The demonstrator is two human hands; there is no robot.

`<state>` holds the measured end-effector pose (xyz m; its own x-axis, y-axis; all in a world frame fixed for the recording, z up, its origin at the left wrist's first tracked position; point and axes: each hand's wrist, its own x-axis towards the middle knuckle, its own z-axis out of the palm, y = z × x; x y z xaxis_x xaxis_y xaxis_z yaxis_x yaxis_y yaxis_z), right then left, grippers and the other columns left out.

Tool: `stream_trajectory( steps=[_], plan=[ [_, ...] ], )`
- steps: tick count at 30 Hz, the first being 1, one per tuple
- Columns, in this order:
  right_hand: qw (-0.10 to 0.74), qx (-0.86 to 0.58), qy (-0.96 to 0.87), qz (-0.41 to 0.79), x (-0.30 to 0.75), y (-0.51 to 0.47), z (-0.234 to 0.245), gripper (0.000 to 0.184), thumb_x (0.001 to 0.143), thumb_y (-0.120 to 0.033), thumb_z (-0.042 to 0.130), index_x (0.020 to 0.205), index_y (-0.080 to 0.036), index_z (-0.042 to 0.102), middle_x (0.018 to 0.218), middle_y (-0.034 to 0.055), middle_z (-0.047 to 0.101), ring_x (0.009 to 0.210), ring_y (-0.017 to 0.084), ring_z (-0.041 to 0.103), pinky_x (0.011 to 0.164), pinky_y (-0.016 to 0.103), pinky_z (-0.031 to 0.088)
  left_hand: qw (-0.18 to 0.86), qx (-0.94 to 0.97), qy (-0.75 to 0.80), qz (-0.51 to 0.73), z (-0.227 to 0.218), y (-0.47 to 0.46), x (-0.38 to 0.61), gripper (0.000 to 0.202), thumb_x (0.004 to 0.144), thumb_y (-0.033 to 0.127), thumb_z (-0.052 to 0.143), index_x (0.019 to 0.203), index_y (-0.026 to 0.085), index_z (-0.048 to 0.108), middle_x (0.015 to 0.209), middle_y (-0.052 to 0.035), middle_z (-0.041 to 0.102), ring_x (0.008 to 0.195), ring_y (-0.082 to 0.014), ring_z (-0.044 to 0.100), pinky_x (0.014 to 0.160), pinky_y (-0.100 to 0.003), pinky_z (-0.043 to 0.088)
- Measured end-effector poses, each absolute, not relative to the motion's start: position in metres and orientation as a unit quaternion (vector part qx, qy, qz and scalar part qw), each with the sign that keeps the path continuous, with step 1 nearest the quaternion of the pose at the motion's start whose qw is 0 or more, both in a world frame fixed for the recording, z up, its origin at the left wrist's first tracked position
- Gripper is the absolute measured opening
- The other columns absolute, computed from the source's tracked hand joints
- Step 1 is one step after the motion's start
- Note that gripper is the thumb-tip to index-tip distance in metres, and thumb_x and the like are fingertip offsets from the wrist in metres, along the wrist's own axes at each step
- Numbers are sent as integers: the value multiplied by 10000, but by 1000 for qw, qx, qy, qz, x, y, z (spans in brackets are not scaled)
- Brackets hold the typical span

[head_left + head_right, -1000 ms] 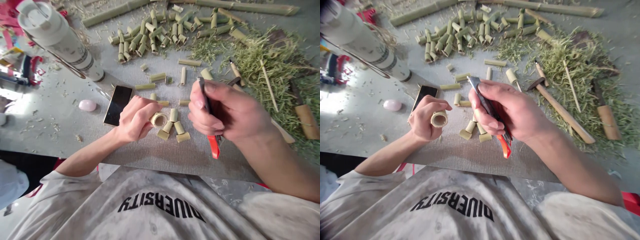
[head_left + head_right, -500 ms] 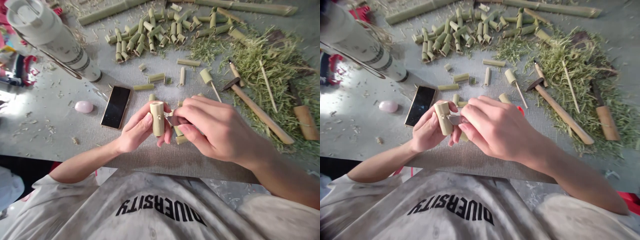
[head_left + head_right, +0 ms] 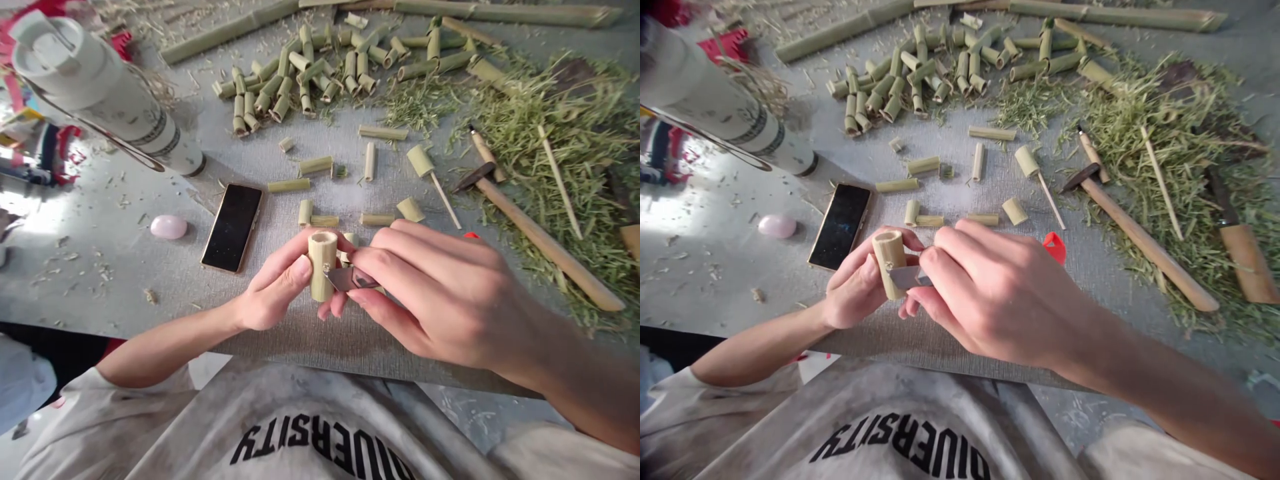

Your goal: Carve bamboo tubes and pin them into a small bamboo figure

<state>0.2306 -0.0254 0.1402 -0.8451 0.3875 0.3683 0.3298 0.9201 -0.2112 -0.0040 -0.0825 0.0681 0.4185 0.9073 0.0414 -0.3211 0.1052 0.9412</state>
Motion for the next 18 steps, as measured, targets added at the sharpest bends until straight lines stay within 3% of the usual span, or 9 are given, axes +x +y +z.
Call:
stream_trajectory(
  steps=[5,12,18],
  plan=[
    [206,-193,-957,66,230,-24,138,254,1124,-209,548,933,-166,710,876,68,683,782,201,614,732,355,514,656,518,341,430,65,-84,-6,518,1117,632,513,1469,266,613,837,-48,730,594,-204,724,528,-348,609],
    [206,-194,-959,-28,229,-25,135,272,1142,-261,529,985,-144,717,897,77,686,810,214,611,703,361,496,661,495,291,482,64,-82,-3,397,1152,501,520,1414,237,658,826,-37,703,628,-157,655,580,-289,556],
    [285,-232,-921,-130,236,-8,134,309,1120,-297,611,1127,-25,758,921,136,712,834,242,638,687,364,493,670,484,274,491,66,-78,0,399,1166,509,489,1360,206,663,749,-21,669,589,-133,567,589,-272,484]
  ],
)
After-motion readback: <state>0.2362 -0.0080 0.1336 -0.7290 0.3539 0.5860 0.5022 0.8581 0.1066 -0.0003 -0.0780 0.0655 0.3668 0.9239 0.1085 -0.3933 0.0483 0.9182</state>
